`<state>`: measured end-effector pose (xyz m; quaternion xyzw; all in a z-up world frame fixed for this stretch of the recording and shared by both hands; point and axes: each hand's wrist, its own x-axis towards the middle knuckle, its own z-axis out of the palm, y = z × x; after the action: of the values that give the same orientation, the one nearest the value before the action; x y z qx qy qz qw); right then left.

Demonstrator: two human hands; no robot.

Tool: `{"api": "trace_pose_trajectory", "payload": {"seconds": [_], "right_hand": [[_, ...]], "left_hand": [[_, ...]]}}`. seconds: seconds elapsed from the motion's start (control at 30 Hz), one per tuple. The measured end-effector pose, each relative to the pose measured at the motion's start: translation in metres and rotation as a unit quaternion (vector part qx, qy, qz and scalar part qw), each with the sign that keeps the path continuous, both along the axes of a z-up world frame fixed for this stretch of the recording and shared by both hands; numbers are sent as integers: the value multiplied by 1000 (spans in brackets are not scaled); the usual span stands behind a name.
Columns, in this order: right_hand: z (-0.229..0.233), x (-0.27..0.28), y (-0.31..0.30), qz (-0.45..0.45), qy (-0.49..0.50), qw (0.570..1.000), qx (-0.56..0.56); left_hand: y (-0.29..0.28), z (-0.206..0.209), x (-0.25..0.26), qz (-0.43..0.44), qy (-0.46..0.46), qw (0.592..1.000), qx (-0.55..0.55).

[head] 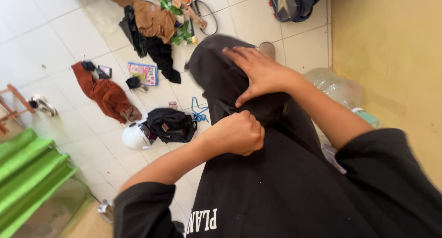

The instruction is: Packing a backpack and using scissors to repair or adjust a black strap

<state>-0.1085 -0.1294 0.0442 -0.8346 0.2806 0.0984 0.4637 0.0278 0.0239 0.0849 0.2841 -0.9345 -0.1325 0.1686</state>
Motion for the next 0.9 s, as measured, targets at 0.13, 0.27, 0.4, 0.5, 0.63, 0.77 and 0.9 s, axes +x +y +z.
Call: {"api": "trace_pose_trajectory", "payload": {"seconds": [0.13,0.27,0.4,0.5,0.63,0.77,0.9], "right_hand": [[-59,-42,-13,-161,67,985,3],[-156,-110,5,-194,145,970,-29],[-212,-147,29,-444,78,849,276],[-281,-167,57,-562,27,717,412],[-363,-179,117,-702,0,515,492],[-433,-176,126,-736,-6,369,568],[-542,-181,116,-780,-109,187,588]], "left_hand": [[-28,-20,-2,-97,-46,994,-20],[-67,-64,-17,-132,-71,987,-60],[-108,-121,-26,-117,-78,987,-81],[-133,-179,-26,-111,-82,990,-24],[-166,-274,-45,-133,-137,981,-30],[-214,-356,-107,-92,-169,980,-60],[-262,-440,-169,-82,-164,978,-99]]}}
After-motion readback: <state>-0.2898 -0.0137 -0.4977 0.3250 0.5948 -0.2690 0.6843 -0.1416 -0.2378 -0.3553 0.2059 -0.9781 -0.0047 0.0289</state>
